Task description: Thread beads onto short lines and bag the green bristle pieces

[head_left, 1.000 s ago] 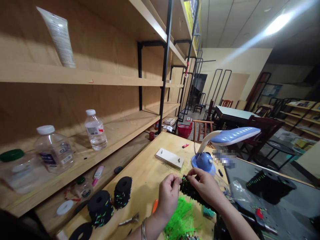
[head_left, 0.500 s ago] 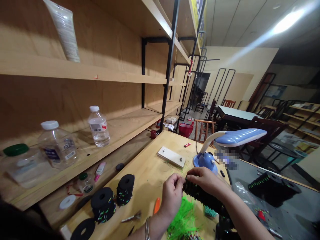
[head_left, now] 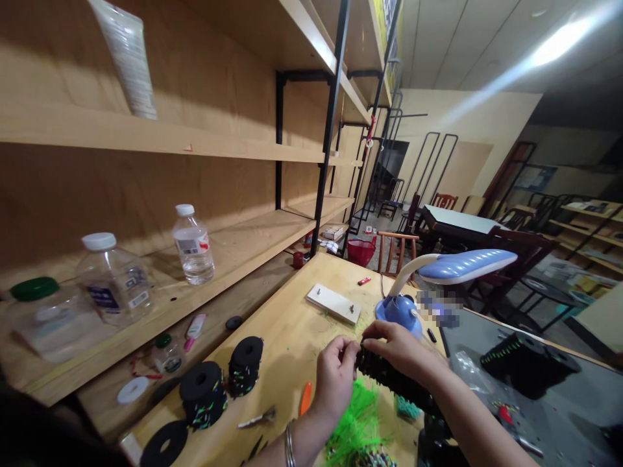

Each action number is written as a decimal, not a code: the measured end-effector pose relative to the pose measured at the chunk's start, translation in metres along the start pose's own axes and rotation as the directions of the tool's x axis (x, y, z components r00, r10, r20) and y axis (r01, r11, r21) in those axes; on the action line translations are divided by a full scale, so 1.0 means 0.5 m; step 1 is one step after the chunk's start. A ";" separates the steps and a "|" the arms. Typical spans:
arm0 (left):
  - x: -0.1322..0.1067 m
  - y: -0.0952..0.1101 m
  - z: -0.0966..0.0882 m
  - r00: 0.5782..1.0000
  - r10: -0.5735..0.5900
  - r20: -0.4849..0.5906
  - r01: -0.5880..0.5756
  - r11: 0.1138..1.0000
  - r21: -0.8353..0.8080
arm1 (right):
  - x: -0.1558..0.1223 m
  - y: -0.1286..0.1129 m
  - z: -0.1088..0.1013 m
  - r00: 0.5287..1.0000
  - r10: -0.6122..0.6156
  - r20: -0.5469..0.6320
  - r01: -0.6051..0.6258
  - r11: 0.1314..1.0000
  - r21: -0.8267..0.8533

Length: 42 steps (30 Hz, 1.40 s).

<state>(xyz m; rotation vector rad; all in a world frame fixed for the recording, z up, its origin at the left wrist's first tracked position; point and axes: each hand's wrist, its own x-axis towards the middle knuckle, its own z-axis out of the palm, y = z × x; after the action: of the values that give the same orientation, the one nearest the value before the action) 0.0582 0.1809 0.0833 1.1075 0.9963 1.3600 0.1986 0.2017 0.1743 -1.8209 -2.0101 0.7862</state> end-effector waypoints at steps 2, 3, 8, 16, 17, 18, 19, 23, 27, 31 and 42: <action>0.001 -0.001 -0.002 1.000 -0.004 0.008 0.004 1.000 -0.011 | -0.011 -0.006 -0.006 1.000 -0.007 -0.010 0.008 1.000 0.031; 0.002 -0.001 -0.003 1.000 -0.003 0.014 0.003 1.000 -0.018 | -0.018 -0.008 -0.010 1.000 -0.012 -0.013 0.012 0.998 0.057; 0.003 -0.003 -0.018 1.000 0.013 0.013 -0.013 0.999 -0.037 | -0.050 -0.005 -0.017 0.989 -0.016 -0.144 0.036 0.991 0.133; 0.013 -0.039 -0.038 0.999 0.034 0.002 -0.034 0.999 0.010 | -0.077 0.025 0.009 0.916 -0.205 -0.344 0.110 0.955 -0.275; 0.015 -0.044 -0.037 0.999 0.045 0.030 -0.045 0.999 0.008 | -0.079 0.024 0.011 0.916 -0.225 -0.332 0.119 0.943 -0.311; 0.018 -0.048 -0.036 0.996 0.056 0.064 -0.057 0.998 0.006 | -0.081 0.022 0.014 0.917 -0.242 -0.317 0.130 0.933 -0.337; 0.020 -0.050 -0.035 0.993 0.070 0.100 -0.071 0.997 0.006 | -0.082 0.019 0.016 0.920 -0.254 -0.298 0.139 0.924 -0.356; 0.032 -0.050 -0.036 0.972 0.129 0.199 -0.138 0.990 0.033 | -0.076 -0.006 0.024 0.946 -0.241 -0.217 0.143 0.910 -0.388; 0.041 -0.042 -0.045 0.950 0.169 0.261 -0.199 0.976 0.093 | -0.064 -0.031 0.035 0.971 -0.191 -0.145 0.120 0.910 -0.398; 0.049 -0.033 -0.045 0.941 0.192 0.278 -0.240 0.959 0.150 | -0.059 -0.034 0.044 0.977 -0.169 -0.132 0.106 0.914 -0.391; 0.060 -0.027 -0.035 0.963 0.058 0.264 -0.118 0.969 0.217 | -0.066 -0.020 0.046 0.963 -0.235 -0.134 0.164 0.900 -0.403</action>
<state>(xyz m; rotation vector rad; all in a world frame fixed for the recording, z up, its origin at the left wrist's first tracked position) 0.0439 0.2121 0.0687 1.4783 0.9386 1.1538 0.1820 0.1647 0.1660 -1.7603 -2.3036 0.1585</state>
